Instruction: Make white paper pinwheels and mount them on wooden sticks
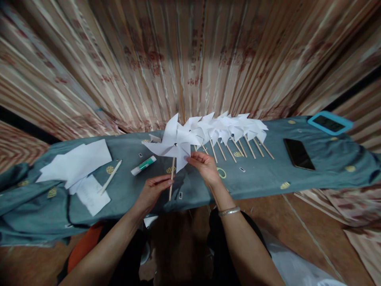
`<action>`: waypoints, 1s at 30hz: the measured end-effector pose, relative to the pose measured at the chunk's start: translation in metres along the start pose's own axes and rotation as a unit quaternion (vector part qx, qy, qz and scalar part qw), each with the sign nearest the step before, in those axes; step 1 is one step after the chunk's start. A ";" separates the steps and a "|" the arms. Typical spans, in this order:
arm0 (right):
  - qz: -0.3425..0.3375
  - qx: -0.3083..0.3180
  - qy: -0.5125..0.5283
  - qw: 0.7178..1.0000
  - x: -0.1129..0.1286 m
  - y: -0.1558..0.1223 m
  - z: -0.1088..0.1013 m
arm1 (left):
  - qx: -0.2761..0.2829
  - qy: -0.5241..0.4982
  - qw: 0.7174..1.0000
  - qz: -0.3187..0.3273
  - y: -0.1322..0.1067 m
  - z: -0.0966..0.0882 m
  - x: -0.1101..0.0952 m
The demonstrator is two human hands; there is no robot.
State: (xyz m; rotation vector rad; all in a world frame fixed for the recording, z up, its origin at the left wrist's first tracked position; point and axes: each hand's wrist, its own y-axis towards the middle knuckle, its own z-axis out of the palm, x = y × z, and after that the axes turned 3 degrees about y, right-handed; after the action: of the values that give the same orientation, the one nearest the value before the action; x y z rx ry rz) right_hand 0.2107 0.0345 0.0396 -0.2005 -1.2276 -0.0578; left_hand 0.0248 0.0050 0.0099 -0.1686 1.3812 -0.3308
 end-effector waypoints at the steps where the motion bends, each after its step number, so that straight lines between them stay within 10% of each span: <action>1: 0.008 -0.006 0.005 1.000 0.002 -0.001 0.000 | -0.001 0.000 1.000 0.000 0.000 0.000 0.000; 30: 0.044 0.108 -0.050 0.992 0.000 -0.016 0.016 | 0.007 0.003 1.000 0.012 0.001 0.007 0.000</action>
State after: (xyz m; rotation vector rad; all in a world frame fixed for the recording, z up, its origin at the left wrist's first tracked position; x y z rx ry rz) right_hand 0.1937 0.0213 0.0465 -0.0690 -1.3126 0.1617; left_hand 0.0315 0.0053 0.0114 -0.1407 1.3859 -0.3211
